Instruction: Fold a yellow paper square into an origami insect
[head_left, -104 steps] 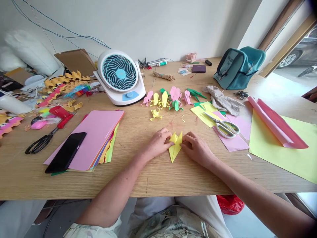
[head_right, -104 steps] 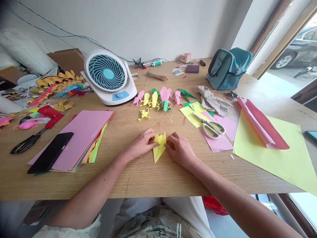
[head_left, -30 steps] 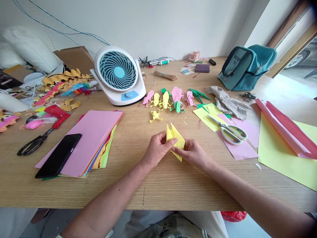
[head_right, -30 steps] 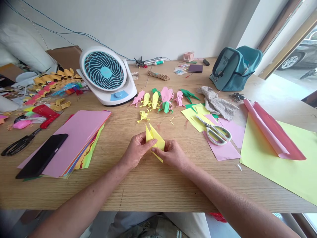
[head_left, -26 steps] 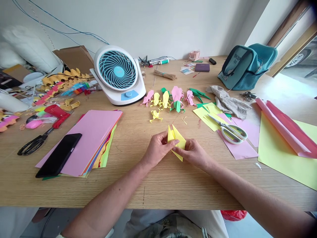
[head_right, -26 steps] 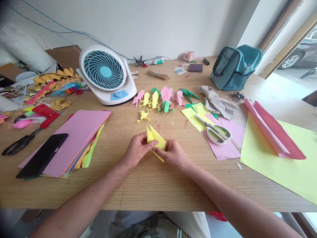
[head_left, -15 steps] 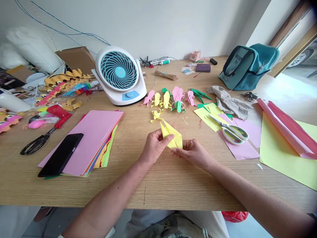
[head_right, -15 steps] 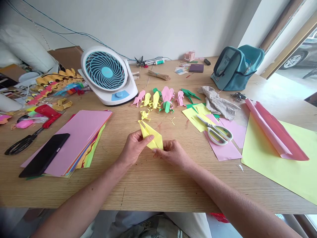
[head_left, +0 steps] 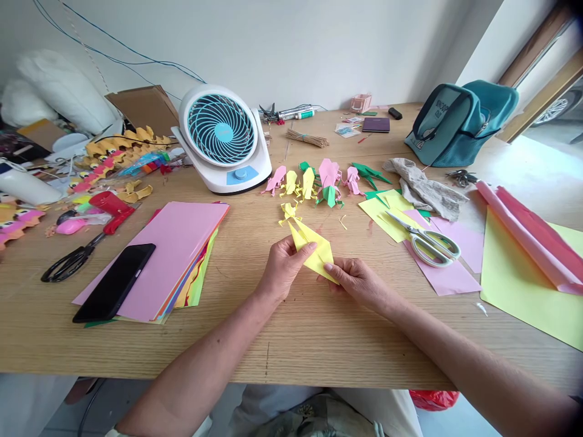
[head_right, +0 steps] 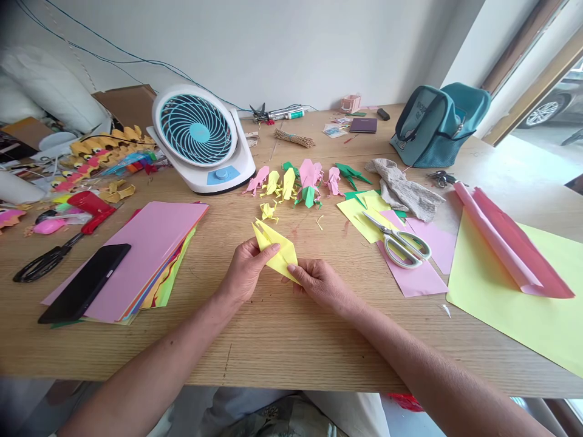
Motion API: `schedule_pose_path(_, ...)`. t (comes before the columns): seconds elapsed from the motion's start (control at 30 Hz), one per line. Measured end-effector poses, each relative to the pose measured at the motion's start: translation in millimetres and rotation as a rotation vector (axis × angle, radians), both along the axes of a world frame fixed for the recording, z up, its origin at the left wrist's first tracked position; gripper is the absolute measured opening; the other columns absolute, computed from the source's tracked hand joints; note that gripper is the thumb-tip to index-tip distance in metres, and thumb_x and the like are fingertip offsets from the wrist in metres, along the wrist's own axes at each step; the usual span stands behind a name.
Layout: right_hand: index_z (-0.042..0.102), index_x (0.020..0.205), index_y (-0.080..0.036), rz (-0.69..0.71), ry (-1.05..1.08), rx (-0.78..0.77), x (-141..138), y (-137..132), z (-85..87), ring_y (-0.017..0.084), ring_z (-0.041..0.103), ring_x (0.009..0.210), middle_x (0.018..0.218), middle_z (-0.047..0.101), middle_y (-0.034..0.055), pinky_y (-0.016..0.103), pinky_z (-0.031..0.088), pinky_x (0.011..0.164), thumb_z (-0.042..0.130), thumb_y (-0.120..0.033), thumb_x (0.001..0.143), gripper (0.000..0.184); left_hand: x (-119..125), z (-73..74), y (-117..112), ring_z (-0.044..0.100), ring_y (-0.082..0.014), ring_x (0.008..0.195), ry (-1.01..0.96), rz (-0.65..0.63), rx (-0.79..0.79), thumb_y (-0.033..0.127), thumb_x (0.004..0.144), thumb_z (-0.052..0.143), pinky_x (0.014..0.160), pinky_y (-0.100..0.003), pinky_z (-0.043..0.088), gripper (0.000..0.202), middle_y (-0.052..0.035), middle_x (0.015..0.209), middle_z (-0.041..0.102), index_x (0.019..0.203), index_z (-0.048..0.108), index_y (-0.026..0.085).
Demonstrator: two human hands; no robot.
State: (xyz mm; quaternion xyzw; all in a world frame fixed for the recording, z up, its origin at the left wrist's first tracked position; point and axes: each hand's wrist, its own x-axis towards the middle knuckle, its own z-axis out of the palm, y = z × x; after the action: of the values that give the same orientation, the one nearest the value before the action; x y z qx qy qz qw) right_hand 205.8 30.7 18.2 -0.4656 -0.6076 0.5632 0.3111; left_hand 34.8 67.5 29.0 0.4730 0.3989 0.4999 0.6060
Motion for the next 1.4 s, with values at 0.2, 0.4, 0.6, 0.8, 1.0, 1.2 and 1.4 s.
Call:
schedule_pose_path(0.2,0.056,0.07,-0.017,0.005,0.019,0.02,0.6,-1.5,5.9,0.01,0.039,0.054,0.059,0.05,-0.0021,0.025,0.03,0.053,0.049,-0.072,0.088,0.058,-0.3,-0.9,-2.0,0.055,-0.0098,0.066,0.063,-0.036,0.026,0.036,0.072,0.079,0.064,-0.021,0.044,0.026,0.0006,0.073,0.066,0.077,0.068,0.013)
schedule_pose_path(0.4,0.055,0.075,-0.017,-0.022,0.074,0.001,0.1,-0.5,0.3,0.012,0.042,0.06,0.065,0.051,-0.0017,0.025,0.034,0.055,0.047,-0.076,0.086,0.06,1.3,-0.5,-5.0,0.056,-0.0123,0.068,0.102,-0.156,-0.031,0.037,0.069,0.08,0.065,-0.023,0.044,0.027,-0.0011,0.074,0.067,0.079,0.072,0.013)
schedule_pose_path(0.6,0.058,0.068,-0.017,0.024,0.037,0.02,-2.1,-1.1,-0.2,0.01,0.043,0.051,0.057,0.057,-0.0014,0.024,0.034,0.051,0.059,-0.069,0.083,0.055,0.7,-1.6,-2.7,0.053,-0.0105,0.065,0.036,-0.096,-0.057,0.038,0.068,0.081,0.065,-0.023,0.043,0.029,0.0002,0.071,0.065,0.074,0.069,0.013)
schedule_pose_path(0.8,0.069,0.079,-0.015,0.042,0.039,-0.039,-1.3,-3.2,-1.5,0.012,0.05,0.052,0.061,0.069,0.0042,0.023,0.036,0.05,0.063,-0.065,0.082,0.051,-1.3,-2.1,-0.3,0.054,-0.0099,0.064,-0.03,-0.037,-0.097,0.04,0.067,0.083,0.063,-0.022,0.042,0.032,0.002,0.069,0.064,0.075,0.067,0.014)
schedule_pose_path(1.0,0.063,0.062,-0.016,0.078,-0.087,0.036,-0.5,-4.3,-6.6,0.008,0.038,0.039,0.044,0.055,-0.0012,0.023,0.027,0.043,0.058,-0.063,0.087,0.054,-2.2,-0.9,0.4,0.056,-0.0096,0.065,-0.079,-0.083,-0.154,0.041,0.063,0.086,0.066,-0.022,0.045,0.035,0.0017,0.07,0.065,0.073,0.067,0.014)
schedule_pose_path(1.2,0.044,0.053,-0.019,0.18,-0.168,0.141,8.8,-6.9,-5.6,0.007,0.031,0.043,0.047,0.042,-0.0049,0.025,0.019,0.043,0.061,-0.065,0.084,0.058,-3.3,4.1,-1.4,0.058,-0.0112,0.07,-0.06,-0.177,-0.156,0.047,0.065,0.085,0.069,-0.023,0.047,0.04,0.0002,0.077,0.066,0.084,0.07,0.015)
schedule_pose_path(1.4,0.054,0.07,-0.017,0.031,-0.133,0.252,27.1,0.5,13.9,0.01,0.039,0.058,0.062,0.045,-0.0023,0.025,0.028,0.052,0.052,-0.065,0.09,0.052,-3.8,-0.2,-3.7,0.057,-0.013,0.068,0.241,-0.341,0.013,0.041,0.072,0.079,0.063,-0.022,0.042,0.03,-0.0002,0.073,0.065,0.081,0.071,0.014)
